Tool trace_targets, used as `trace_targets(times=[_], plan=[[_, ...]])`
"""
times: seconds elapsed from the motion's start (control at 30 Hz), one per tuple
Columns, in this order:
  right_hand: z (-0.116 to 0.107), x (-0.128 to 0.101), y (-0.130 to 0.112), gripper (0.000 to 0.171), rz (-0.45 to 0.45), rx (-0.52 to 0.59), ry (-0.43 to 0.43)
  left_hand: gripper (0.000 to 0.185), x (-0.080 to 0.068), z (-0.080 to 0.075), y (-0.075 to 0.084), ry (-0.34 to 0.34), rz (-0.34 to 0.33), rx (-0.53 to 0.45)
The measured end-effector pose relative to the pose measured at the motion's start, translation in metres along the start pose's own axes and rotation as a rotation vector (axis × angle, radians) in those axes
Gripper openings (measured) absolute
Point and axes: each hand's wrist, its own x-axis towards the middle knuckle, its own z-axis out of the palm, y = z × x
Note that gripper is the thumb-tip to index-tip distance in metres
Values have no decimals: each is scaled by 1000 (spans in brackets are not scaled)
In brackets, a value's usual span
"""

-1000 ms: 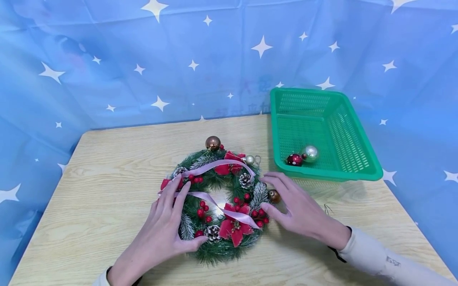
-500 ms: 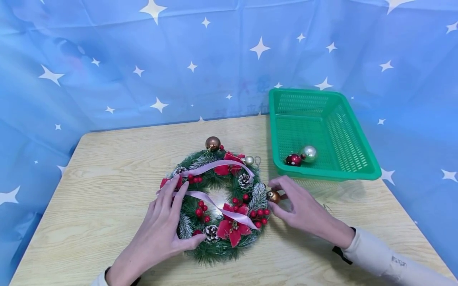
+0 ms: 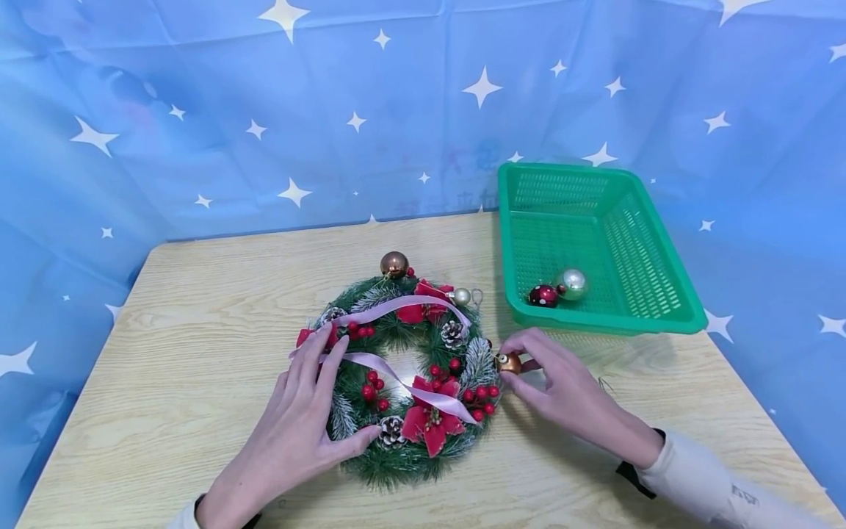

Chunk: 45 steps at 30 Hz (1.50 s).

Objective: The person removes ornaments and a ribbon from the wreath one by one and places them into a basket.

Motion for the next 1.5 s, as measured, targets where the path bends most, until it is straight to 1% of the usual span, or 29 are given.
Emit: trace_targets(times=[0.2, 0.43, 0.63, 0.8, 1.07, 1.27, 1.5], plan=[[-5, 1, -3, 42, 0, 23, 41, 122, 0, 0, 0, -8, -7, -5], [-12, 6, -9, 41, -44, 44, 93, 121, 1, -1, 0, -10, -3, -6], [-19, 14, -12, 41, -69, 60, 129, 121, 2, -1, 0, -3, 6, -8], [-26, 21, -13, 42, -86, 53, 159, 121, 3, 0, 0, -1, 7, -6], [-39, 32, -10, 46, -108, 50, 225, 121, 3, 1, 0, 4, 9, -16], [-49, 38, -3, 42, -89, 48, 272, 120, 3, 0, 0, -7, -4, -14], [-61, 40, 4, 34, 18, 37, 316, 122, 3, -1, 0, -7, 4, -9]])
